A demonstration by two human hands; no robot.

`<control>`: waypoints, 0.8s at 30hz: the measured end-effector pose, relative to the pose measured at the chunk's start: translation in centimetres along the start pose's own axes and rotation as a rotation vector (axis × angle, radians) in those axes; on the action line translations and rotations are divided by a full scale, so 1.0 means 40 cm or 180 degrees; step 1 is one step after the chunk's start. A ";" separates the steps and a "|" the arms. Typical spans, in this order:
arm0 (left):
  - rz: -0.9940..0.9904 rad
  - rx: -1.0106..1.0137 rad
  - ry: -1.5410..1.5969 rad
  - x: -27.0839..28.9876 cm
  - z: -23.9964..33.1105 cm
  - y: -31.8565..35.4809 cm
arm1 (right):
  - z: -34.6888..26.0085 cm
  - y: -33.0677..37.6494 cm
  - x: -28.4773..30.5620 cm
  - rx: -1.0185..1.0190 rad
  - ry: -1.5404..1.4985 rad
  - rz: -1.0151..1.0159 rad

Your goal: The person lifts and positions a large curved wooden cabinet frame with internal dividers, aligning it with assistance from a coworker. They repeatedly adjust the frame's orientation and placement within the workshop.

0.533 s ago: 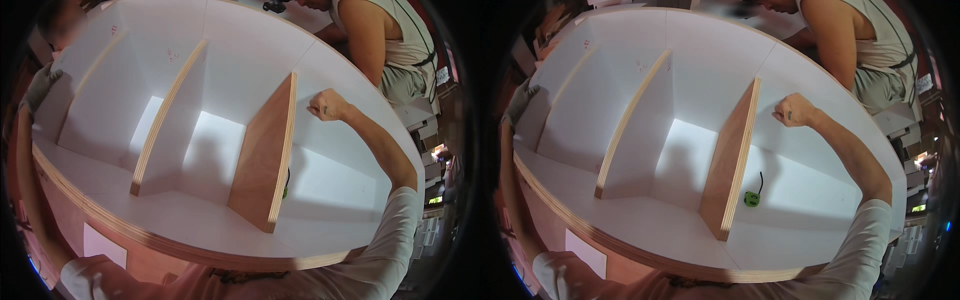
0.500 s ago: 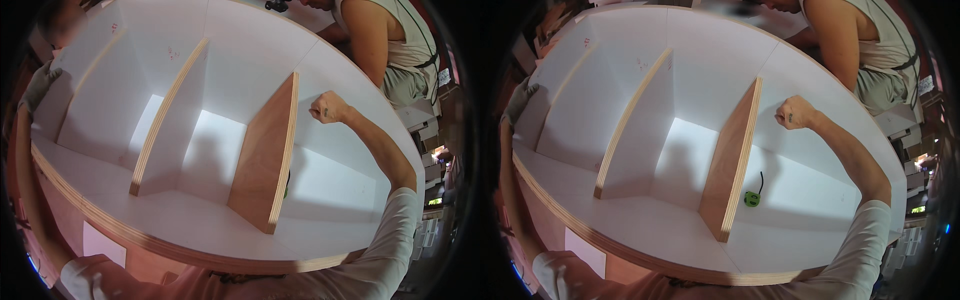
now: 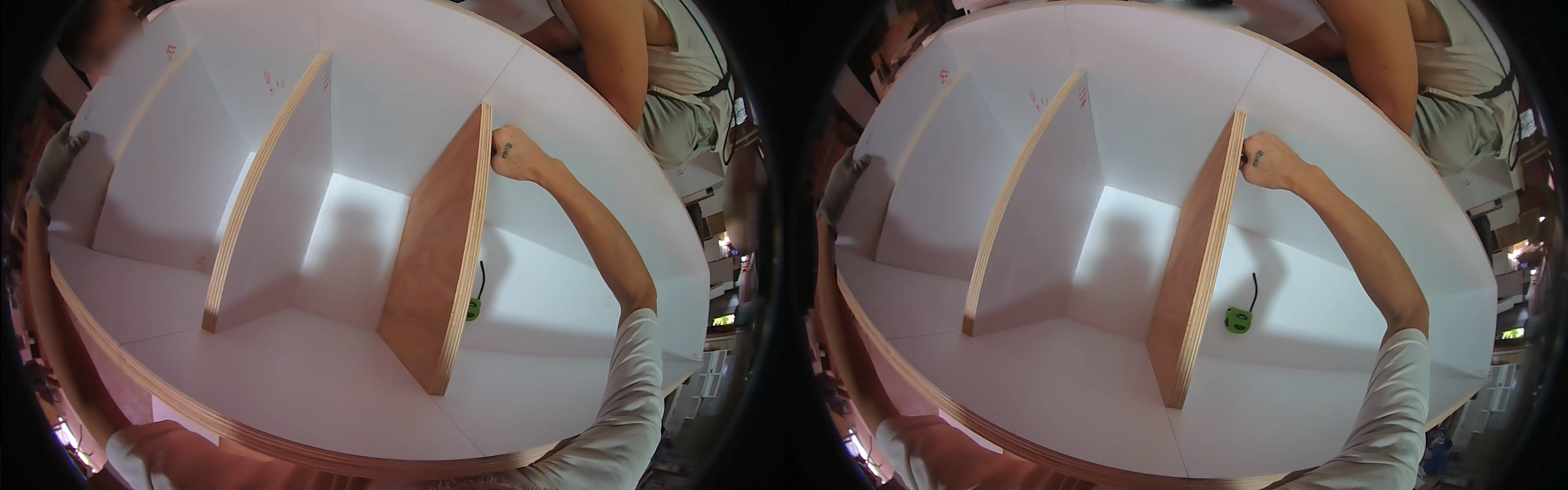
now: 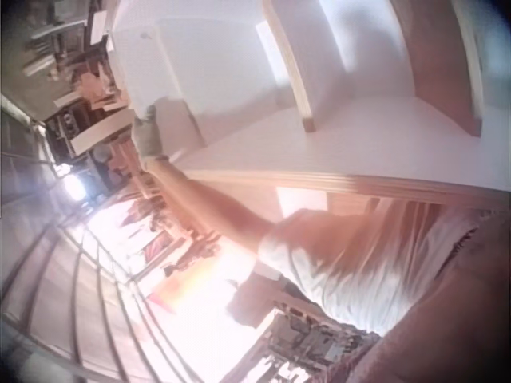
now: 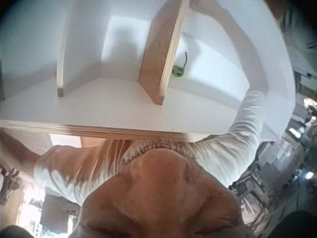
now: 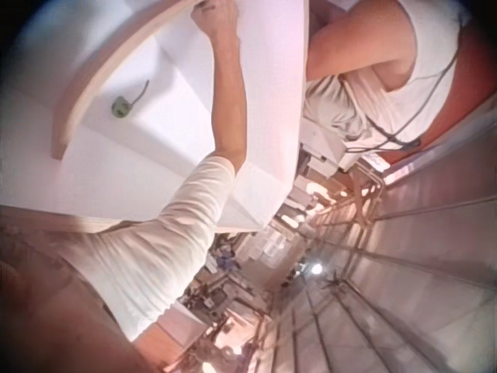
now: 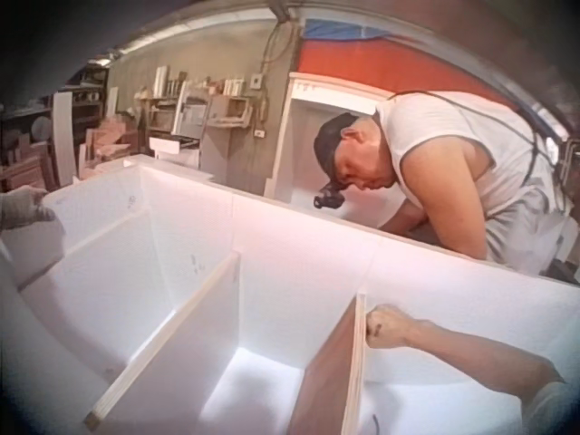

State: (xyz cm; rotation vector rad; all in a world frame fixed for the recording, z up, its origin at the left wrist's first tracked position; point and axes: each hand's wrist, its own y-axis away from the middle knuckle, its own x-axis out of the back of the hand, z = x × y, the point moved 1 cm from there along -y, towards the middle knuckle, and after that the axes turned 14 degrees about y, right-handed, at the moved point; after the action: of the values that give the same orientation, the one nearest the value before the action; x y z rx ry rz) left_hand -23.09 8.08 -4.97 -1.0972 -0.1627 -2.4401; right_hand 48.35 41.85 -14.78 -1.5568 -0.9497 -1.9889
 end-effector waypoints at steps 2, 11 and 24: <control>0.0298 -0.0277 -0.0550 0.017 -0.018 0.017 | -0.019 0.031 -0.011 -0.0142 -0.1579 -0.0105; 0.0066 0.0100 -0.0059 0.004 0.020 0.006 | -0.103 0.088 -0.084 -0.0287 -0.4701 0.0488; -0.0101 0.0456 0.0061 0.022 0.033 -0.015 | -0.060 0.052 -0.058 -0.0126 -0.4248 0.0272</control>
State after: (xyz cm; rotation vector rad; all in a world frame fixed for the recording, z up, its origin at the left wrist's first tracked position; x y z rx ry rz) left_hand -22.99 8.66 -3.38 -1.0156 -0.3457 -2.4240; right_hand 48.85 38.52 -16.79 -2.8798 -1.1784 -0.6803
